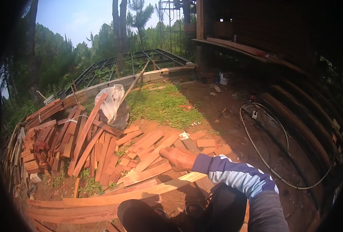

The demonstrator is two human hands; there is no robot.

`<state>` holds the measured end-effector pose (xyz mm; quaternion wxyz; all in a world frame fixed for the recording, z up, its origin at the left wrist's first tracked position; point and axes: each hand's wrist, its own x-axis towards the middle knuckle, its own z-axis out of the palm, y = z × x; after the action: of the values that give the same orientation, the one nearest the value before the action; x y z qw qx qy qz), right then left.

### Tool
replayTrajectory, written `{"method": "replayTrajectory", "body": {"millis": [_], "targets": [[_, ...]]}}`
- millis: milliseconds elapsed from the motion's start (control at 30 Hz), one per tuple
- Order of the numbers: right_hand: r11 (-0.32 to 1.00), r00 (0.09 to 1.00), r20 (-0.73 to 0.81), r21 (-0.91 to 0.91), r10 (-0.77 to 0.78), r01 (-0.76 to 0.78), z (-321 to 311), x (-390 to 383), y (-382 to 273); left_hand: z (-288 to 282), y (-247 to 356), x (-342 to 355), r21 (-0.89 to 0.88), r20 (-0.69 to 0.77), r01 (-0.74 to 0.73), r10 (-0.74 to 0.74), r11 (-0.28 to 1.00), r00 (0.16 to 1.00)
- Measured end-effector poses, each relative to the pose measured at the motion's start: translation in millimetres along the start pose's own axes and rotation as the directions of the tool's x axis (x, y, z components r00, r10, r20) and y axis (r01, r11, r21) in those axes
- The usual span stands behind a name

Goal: The person measures a wooden plank with a ruler and pencil, then uses an angle grinder to cut the plank. After cutting, the person carries the plank to a wooden structure and positions it for installation.

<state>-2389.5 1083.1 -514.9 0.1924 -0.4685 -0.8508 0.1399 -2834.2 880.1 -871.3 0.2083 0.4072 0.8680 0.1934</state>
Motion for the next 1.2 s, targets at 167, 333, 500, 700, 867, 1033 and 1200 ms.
{"method": "replayTrajectory", "body": {"millis": [167, 333, 500, 700, 867, 1033, 1200], "targets": [[0.964, 0.936, -0.239, 0.115, 0.259, -0.238, -15.9, -61.9, 58.6, 45.5, 44.8, 10.3, 0.063, 0.099, -0.012, 0.006, 0.998, 0.995], [0.945, 0.907, -0.267, 0.141, 0.325, -0.297, -8.2, -96.7, 81.5, 52.5, 51.3, 20.6, 0.088, 0.102, 0.005, -0.014, 0.996, 0.995], [0.901, 0.862, -0.266, 0.175, 0.432, -0.397, 1.0, -120.2, 92.3, 55.1, 50.3, 27.8, 0.094, 0.109, 0.031, -0.041, 0.995, 0.993], [0.874, 0.837, -0.271, 0.253, 0.475, -0.414, 17.9, -132.9, 109.5, 58.9, 40.0, 33.0, 0.11, 0.108, 0.08, -0.092, 0.991, 0.99], [0.843, 0.822, -0.252, 0.336, 0.51, -0.42, 23.4, -130.8, 113.0, 31.4, -6.7, 43.4, 0.015, 0.005, 0.147, -0.147, 0.989, 0.989], [0.764, 0.646, -0.411, 0.407, 0.643, -0.501, 18.2, -162.9, 137.7, -66.2, 39.5, 90.4, -0.664, -0.25, -0.194, 0.03, 0.723, 0.968], [0.683, 0.55, -0.438, 0.616, 0.711, -0.392, 64.4, -170.4, 130.3, -186.6, 264.2, 134.1, -0.671, -0.252, -0.542, 0.532, 0.506, 0.808]]}}
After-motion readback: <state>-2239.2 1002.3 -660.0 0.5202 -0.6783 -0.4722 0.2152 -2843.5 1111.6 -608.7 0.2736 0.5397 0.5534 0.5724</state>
